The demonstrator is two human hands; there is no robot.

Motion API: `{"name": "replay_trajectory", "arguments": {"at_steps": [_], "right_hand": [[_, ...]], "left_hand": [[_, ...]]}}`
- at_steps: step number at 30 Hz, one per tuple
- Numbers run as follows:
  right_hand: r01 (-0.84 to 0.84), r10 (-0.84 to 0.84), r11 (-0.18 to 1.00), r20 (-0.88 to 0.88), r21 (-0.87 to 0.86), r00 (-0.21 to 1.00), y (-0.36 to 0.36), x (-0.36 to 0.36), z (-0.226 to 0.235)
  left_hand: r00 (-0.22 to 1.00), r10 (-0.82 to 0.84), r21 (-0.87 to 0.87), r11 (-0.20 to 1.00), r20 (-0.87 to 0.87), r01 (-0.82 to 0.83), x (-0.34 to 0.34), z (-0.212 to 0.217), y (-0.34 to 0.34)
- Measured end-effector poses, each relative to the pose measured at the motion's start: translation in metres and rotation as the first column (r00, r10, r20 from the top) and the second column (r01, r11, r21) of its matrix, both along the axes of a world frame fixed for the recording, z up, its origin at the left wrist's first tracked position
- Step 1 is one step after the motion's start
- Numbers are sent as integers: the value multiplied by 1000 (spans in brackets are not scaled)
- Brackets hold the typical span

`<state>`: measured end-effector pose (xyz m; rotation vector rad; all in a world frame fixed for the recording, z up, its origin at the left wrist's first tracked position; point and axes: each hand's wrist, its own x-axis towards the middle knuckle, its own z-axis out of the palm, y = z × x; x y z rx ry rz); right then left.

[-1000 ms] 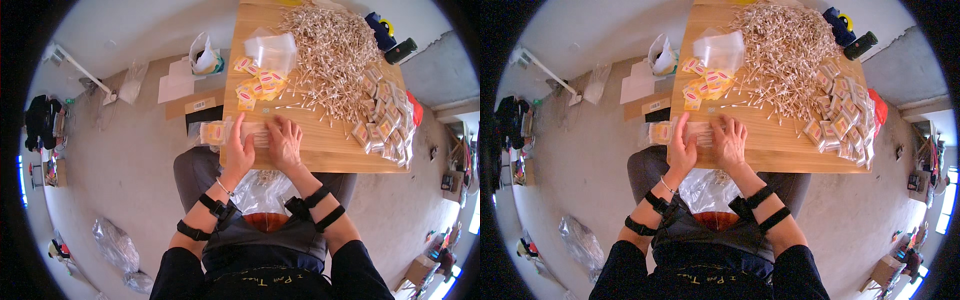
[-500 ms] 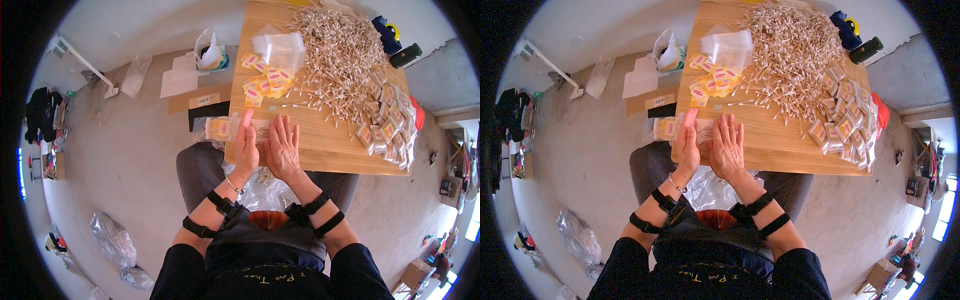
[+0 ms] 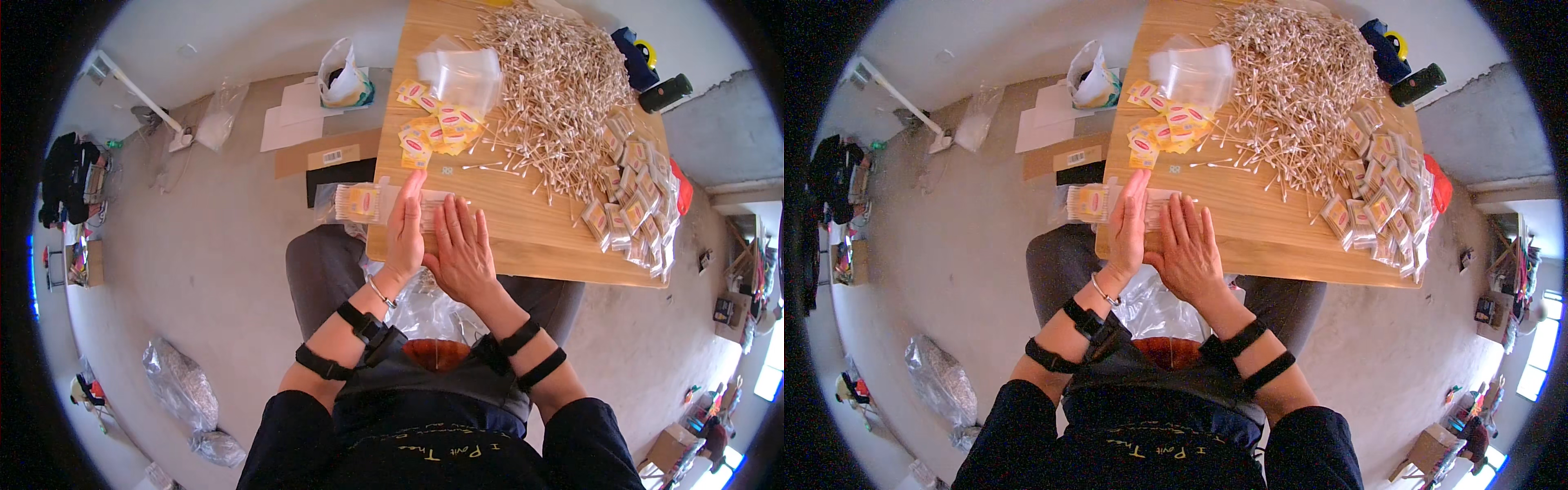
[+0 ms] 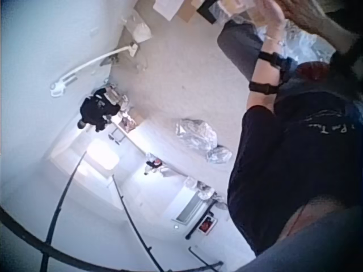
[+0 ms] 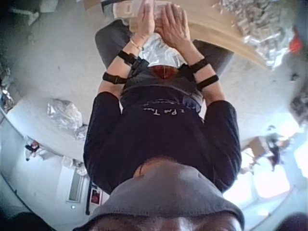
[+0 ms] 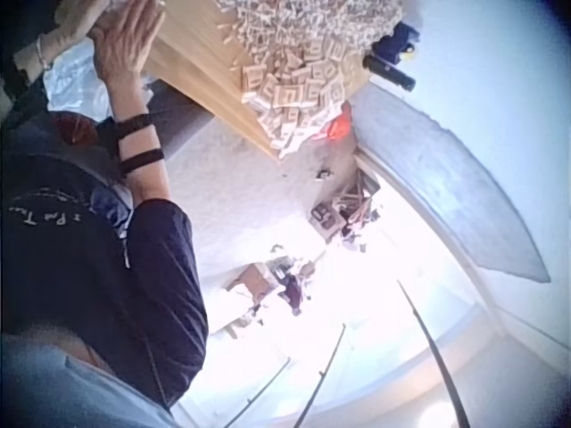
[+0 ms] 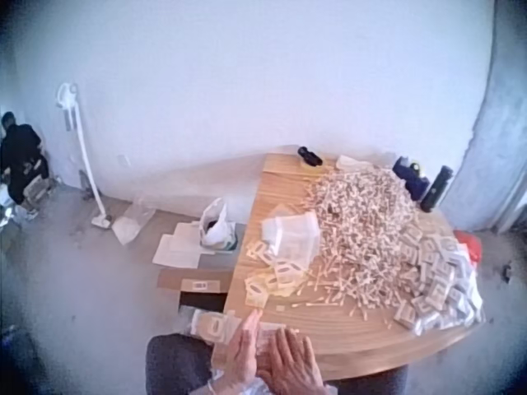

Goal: Packaging cotton swabs into plastic bags.

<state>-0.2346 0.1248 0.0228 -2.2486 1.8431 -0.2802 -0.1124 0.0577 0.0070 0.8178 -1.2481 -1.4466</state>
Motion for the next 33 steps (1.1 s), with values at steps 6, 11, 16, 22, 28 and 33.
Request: {"name": "replay_trajectory", "arguments": {"at_steps": [6,11,16,22,28,33], "right_hand": [[6,-8,1000,-109,-23,994,-13,-1,-1],[57,-56,998,19,-40,998,-13,-8,3],[375,-223,919,632,-117,742,-23,-20,-10],[396,-133,918,927,-18,350,-35,1,-18],[376,-167,922,973,97,160,-38,4,-9],[335,-130,942,943,21,305,-45,7,-19]], "left_hand": [[996,90,9,996,-20,-90,3,2,-6],[998,57,34,998,1,-57,4,4,-4],[997,78,55,996,-8,-77,-2,10,-2],[991,133,-6,991,11,-133,-5,-3,-5],[996,86,14,996,24,-86,-2,1,-3],[995,62,32,998,-74,-60,-3,-1,-3]]}}
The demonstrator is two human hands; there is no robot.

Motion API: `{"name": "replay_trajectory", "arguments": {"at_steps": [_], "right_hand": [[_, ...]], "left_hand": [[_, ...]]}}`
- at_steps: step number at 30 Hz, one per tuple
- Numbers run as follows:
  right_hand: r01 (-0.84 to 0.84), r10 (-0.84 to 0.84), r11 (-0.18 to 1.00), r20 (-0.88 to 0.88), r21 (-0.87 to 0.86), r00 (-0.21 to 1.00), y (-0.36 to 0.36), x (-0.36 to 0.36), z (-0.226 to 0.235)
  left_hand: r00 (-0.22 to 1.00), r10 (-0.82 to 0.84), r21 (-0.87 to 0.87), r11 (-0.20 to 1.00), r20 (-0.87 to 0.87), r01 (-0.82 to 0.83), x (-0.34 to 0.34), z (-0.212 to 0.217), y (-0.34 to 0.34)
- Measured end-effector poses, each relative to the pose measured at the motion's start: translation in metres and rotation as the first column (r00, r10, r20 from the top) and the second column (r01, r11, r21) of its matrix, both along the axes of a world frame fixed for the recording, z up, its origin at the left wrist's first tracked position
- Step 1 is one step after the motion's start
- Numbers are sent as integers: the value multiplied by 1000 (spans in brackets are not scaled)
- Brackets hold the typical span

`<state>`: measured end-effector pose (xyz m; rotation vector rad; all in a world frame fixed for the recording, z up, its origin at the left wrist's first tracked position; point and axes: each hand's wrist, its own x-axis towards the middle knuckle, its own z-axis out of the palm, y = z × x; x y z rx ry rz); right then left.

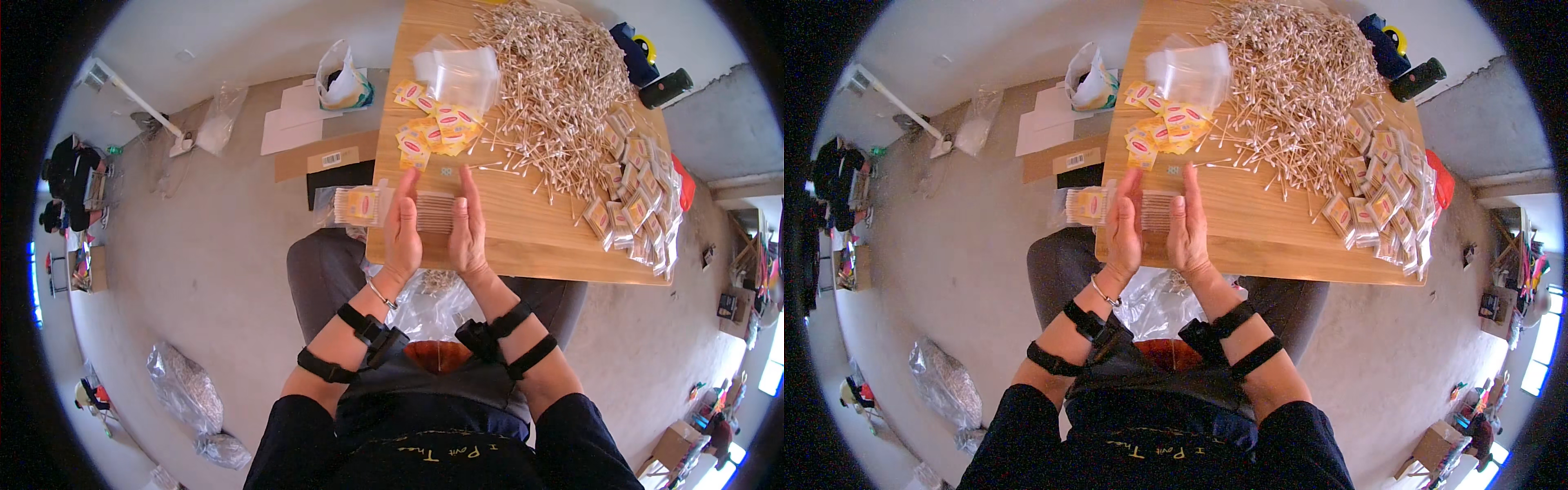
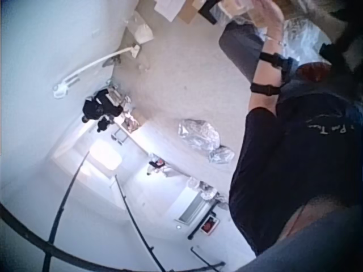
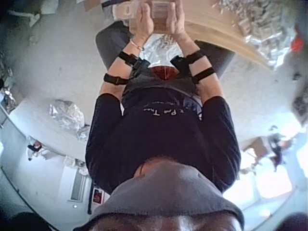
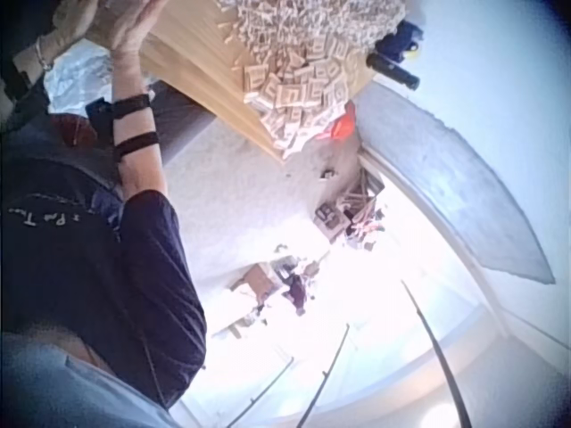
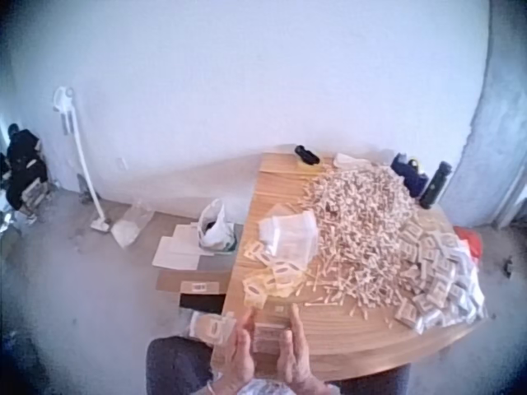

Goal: Packaging cotton swabs into plastic bags.

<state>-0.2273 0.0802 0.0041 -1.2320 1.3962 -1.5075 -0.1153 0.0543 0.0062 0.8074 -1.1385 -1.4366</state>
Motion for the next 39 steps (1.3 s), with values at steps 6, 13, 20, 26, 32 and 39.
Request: {"name": "replay_trajectory", "arguments": {"at_steps": [6,13,20,26,32,39], "right_hand": [[9,-14,999,-134,-32,991,1,-10,9],[-185,146,983,-550,-17,822,5,-12,11],[117,-178,984,-718,-135,673,-12,-54,12],[295,-253,949,-835,-114,489,-20,-91,9],[127,-122,992,-297,-2,947,-2,-22,7],[57,-66,997,-170,-59,983,0,1,2]], "left_hand": [[992,54,47,998,-115,-49,2,-3,-3],[992,31,-49,998,119,-25,5,3,-4],[999,-31,12,999,18,31,7,-1,-1],[1000,-28,7,1000,-4,28,2,-2,-1],[1000,-10,10,1000,-21,10,3,-3,-3],[999,-38,14,999,-22,39,0,-2,-5]]}}
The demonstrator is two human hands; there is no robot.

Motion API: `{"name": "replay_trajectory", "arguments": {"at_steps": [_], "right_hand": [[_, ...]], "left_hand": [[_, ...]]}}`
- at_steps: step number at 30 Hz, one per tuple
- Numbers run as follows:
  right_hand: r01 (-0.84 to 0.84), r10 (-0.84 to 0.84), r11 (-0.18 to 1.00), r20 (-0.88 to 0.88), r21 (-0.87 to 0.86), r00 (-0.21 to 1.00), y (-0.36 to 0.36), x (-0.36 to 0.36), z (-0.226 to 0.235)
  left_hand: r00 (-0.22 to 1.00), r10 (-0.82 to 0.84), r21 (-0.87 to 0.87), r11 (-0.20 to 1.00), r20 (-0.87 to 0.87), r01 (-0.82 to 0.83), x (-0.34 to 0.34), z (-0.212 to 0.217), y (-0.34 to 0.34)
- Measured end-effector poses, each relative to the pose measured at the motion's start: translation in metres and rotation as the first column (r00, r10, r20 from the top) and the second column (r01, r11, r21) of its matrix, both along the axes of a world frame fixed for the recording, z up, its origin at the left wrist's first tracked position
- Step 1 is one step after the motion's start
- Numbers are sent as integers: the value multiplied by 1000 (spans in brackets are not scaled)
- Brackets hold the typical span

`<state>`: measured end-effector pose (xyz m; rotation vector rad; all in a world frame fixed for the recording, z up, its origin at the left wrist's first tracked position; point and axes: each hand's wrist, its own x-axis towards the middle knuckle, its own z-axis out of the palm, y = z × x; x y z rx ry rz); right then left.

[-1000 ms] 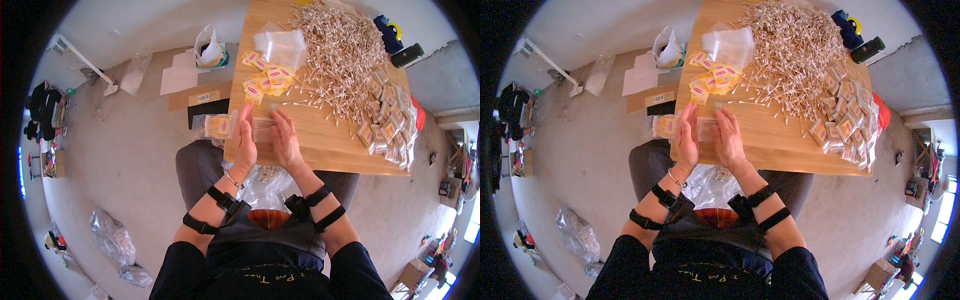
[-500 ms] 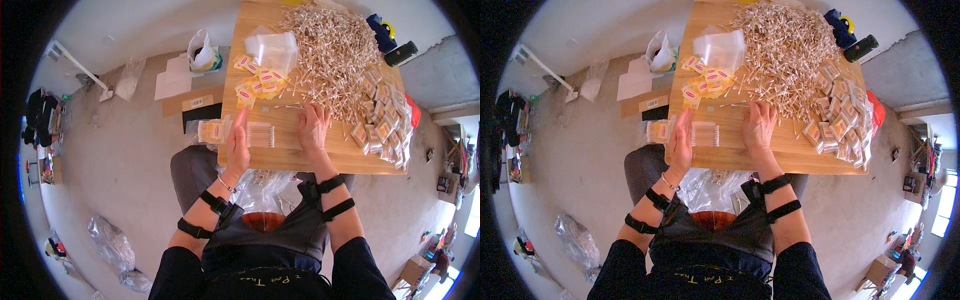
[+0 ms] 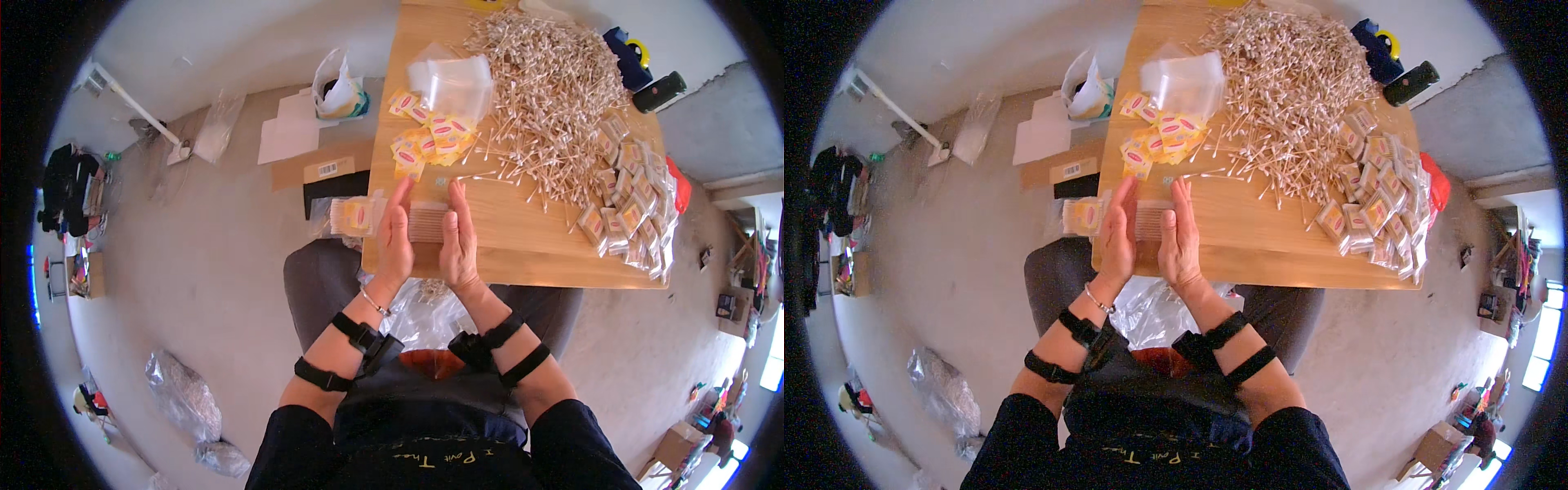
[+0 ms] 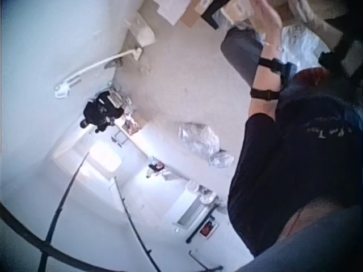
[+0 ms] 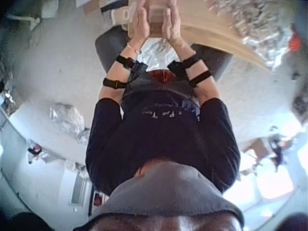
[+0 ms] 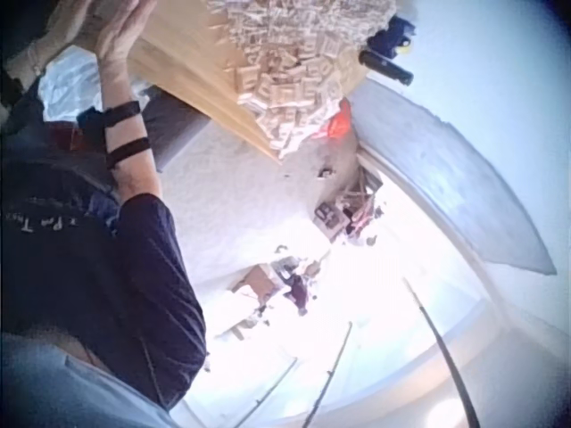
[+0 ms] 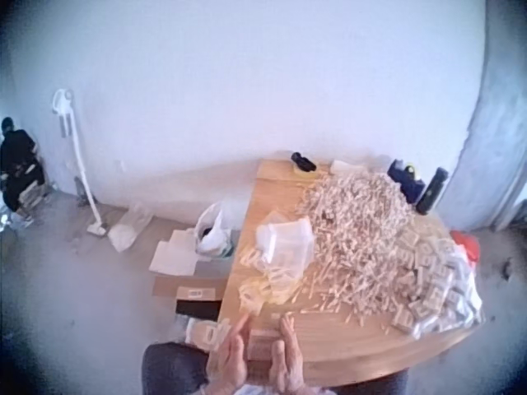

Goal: Packaging cotton swabs into plastic bags.

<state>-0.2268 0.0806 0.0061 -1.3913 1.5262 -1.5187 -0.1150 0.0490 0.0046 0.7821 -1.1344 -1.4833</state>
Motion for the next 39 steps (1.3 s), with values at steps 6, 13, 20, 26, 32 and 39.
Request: {"name": "replay_trajectory", "arguments": {"at_steps": [6,13,20,26,32,39], "right_hand": [[316,-235,949,-632,17,738,-7,-60,12],[299,-169,954,-768,31,618,-27,-98,7],[157,7,979,-788,131,615,-30,-61,14],[47,109,978,-686,205,719,-19,-26,19],[102,-103,989,4,109,995,-6,-15,-1],[-28,17,997,153,74,988,-4,0,-1]], "left_hand": [[1000,2,41,999,-25,-1,10,-3,0],[999,31,-30,999,13,-30,5,-5,2],[999,41,77,996,-13,-40,5,-3,3],[999,41,-24,999,-4,-41,6,-5,4],[997,78,-8,997,-2,-78,3,2,3],[999,24,-1,1000,40,-24,4,-2,2]]}}
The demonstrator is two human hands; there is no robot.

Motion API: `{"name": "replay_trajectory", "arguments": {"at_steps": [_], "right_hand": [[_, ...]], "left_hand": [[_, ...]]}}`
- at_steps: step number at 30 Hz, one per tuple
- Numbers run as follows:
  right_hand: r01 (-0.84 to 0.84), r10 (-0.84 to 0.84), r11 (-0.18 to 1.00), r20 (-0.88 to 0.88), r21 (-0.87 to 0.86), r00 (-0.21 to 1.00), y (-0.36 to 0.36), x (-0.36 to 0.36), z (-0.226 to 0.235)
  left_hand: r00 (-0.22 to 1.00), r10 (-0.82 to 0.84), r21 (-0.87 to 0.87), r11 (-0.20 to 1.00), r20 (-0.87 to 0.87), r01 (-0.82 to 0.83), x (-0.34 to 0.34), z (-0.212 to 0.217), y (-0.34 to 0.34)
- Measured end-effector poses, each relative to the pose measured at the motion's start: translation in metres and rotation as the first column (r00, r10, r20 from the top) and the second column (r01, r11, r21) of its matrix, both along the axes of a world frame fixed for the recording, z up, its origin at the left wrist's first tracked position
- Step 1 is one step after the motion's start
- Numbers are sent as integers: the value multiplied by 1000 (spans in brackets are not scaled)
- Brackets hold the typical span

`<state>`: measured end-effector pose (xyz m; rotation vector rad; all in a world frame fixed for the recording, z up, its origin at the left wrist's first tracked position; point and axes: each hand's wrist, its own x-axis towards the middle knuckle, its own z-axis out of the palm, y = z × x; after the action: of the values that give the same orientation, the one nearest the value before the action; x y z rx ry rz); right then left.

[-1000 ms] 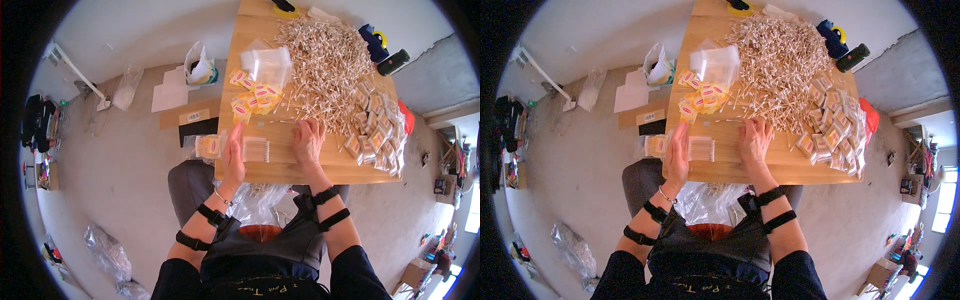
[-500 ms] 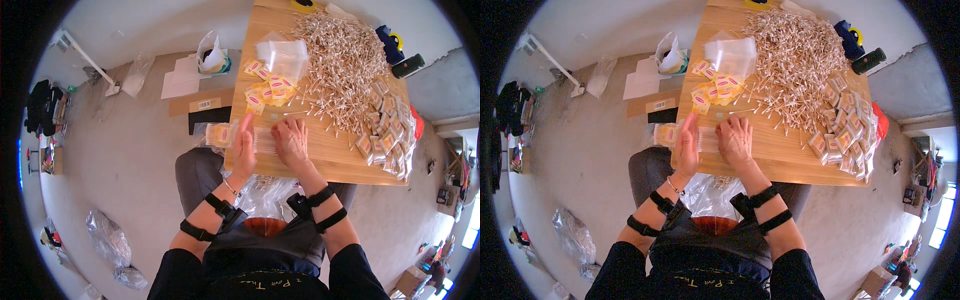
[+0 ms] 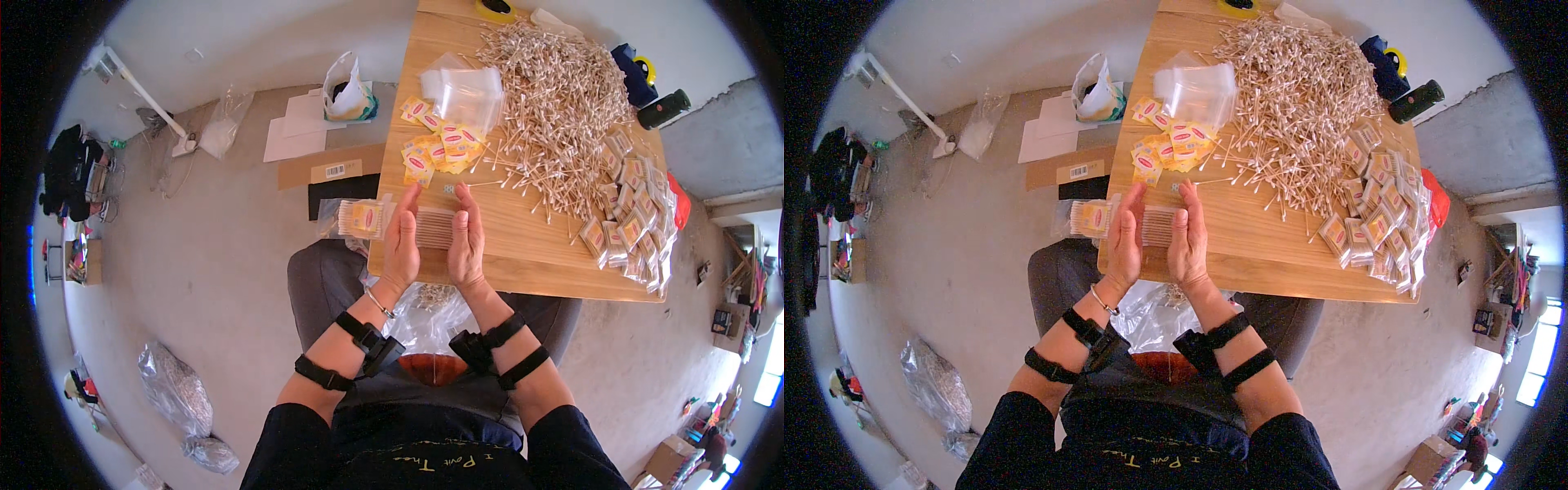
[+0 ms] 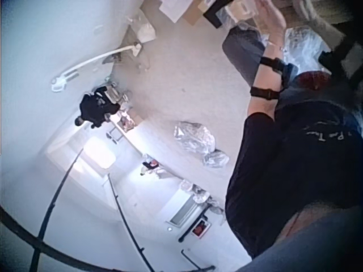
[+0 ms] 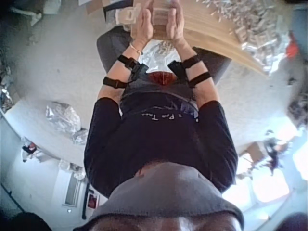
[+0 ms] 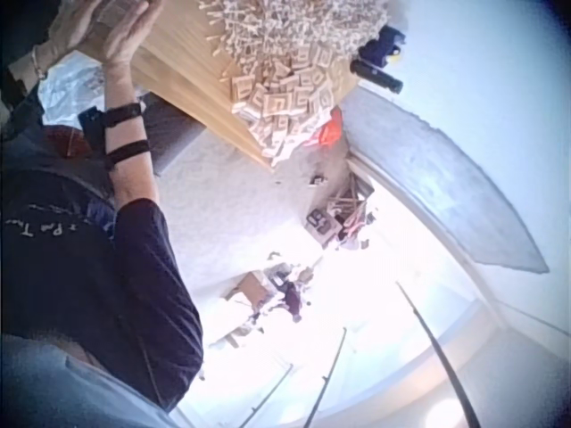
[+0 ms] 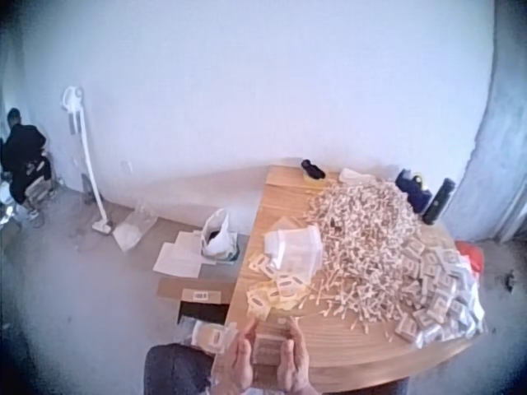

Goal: Packaging cotton swabs into plastic bags.

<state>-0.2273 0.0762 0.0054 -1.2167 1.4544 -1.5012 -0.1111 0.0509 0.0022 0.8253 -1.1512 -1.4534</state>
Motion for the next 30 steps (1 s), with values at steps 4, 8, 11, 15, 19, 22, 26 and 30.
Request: {"name": "replay_trajectory", "arguments": {"at_steps": [4,8,11,15,19,22,26,30], "right_hand": [[-23,19,998,-74,-54,997,7,-16,4],[-129,141,989,-705,70,695,26,-28,10],[-228,323,940,-877,254,355,33,-24,12],[-176,323,942,-917,287,233,32,-19,13],[-185,333,937,-916,296,222,33,-18,14],[-192,339,936,-902,295,267,33,-19,17],[-178,310,946,-914,270,261,32,-17,17],[-188,265,957,-932,222,247,32,-19,10]], "left_hand": [[999,36,1,999,-40,-36,0,3,0],[992,1,40,999,-130,5,3,0,1],[996,-9,65,998,-94,15,5,2,-1],[988,9,123,992,-155,10,4,8,-5],[945,104,-113,991,310,-72,21,8,6],[719,243,-427,901,651,82,39,6,32],[481,339,-538,757,808,371,51,5,53],[439,386,-553,749,811,364,39,5,54]]}}
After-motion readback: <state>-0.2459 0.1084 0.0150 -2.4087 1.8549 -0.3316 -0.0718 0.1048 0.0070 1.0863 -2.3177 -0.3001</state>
